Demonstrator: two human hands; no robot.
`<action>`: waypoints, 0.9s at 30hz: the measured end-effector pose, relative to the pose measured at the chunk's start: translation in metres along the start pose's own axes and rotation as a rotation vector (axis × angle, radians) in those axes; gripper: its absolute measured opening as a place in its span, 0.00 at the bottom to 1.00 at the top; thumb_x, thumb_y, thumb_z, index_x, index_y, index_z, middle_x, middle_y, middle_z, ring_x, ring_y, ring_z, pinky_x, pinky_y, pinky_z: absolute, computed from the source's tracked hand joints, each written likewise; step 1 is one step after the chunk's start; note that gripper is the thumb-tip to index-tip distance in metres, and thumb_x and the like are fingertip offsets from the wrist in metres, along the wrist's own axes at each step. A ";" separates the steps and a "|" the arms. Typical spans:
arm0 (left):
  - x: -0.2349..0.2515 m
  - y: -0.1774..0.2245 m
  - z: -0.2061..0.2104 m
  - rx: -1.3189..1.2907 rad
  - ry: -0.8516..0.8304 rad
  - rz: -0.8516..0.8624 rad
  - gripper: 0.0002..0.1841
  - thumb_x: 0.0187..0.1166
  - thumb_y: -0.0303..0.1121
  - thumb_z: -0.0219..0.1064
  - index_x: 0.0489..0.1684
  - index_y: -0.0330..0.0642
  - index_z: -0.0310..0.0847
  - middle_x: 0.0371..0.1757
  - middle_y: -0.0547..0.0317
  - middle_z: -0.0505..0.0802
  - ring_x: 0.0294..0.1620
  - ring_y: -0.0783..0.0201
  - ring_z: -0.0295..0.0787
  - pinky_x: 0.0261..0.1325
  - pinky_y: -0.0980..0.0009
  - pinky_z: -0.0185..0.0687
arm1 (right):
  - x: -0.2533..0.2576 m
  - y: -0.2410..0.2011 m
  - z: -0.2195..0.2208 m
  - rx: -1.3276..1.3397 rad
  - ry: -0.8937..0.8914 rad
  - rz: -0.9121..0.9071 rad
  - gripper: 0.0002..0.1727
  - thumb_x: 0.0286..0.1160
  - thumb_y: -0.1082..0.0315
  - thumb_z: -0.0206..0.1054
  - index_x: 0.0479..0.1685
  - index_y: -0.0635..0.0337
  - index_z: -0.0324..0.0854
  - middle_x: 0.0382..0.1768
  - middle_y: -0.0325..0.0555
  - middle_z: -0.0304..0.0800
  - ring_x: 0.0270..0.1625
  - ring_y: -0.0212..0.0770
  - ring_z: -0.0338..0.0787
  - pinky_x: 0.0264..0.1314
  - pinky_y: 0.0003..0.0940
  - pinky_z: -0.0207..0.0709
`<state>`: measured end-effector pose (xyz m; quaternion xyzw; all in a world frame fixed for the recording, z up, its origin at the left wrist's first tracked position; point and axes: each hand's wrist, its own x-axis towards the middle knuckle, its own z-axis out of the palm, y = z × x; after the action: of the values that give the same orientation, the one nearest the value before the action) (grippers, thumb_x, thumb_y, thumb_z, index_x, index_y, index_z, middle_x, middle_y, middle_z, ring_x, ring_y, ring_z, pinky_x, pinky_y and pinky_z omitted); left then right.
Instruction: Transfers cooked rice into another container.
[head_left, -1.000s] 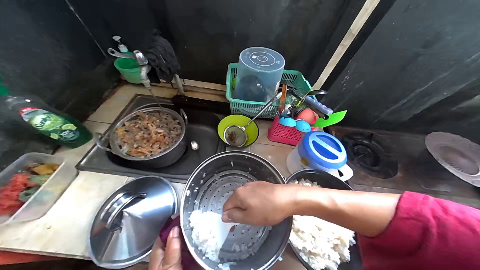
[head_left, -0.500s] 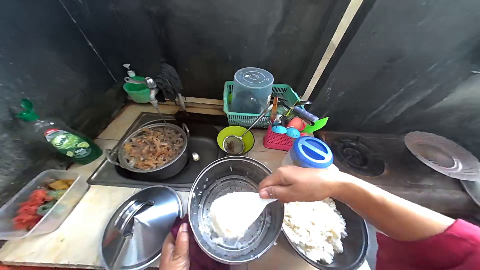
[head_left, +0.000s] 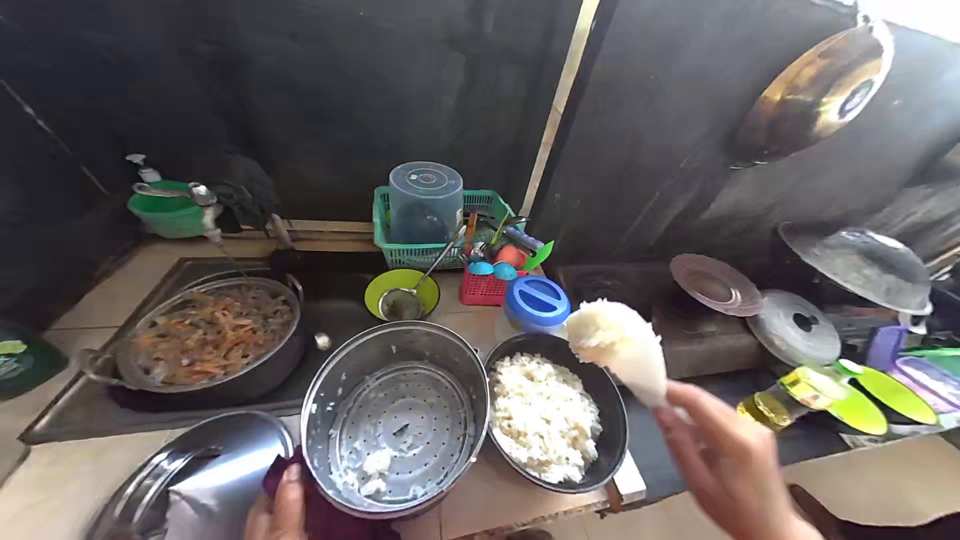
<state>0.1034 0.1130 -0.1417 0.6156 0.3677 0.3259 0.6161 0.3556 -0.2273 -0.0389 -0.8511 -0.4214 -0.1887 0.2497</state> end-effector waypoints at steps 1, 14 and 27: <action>0.000 0.001 0.000 -0.002 0.003 0.000 0.22 0.93 0.35 0.42 0.65 0.21 0.69 0.50 0.64 0.89 0.54 0.90 0.84 0.66 0.84 0.79 | -0.018 0.002 0.019 -0.150 0.010 0.002 0.21 0.89 0.52 0.54 0.56 0.52 0.91 0.32 0.44 0.92 0.30 0.42 0.91 0.29 0.45 0.85; -0.001 0.004 -0.001 0.086 0.022 -0.021 0.24 0.93 0.36 0.43 0.63 0.20 0.74 0.52 0.56 0.89 0.55 0.88 0.83 0.66 0.85 0.77 | -0.007 0.003 0.009 0.143 -0.162 0.310 0.26 0.89 0.40 0.50 0.55 0.46 0.88 0.22 0.35 0.83 0.21 0.36 0.80 0.22 0.43 0.76; 0.006 -0.013 0.002 0.028 0.060 -0.035 0.26 0.88 0.45 0.50 0.62 0.27 0.79 0.49 0.60 0.93 0.53 0.82 0.88 0.63 0.82 0.83 | 0.154 -0.160 0.110 -0.424 -0.841 -0.478 0.27 0.77 0.76 0.63 0.76 0.47 0.81 0.49 0.59 0.89 0.50 0.61 0.90 0.42 0.55 0.81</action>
<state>0.1078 0.1170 -0.1546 0.6078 0.4012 0.3283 0.6015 0.3263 0.0159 -0.0034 -0.7653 -0.6200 0.0364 -0.1687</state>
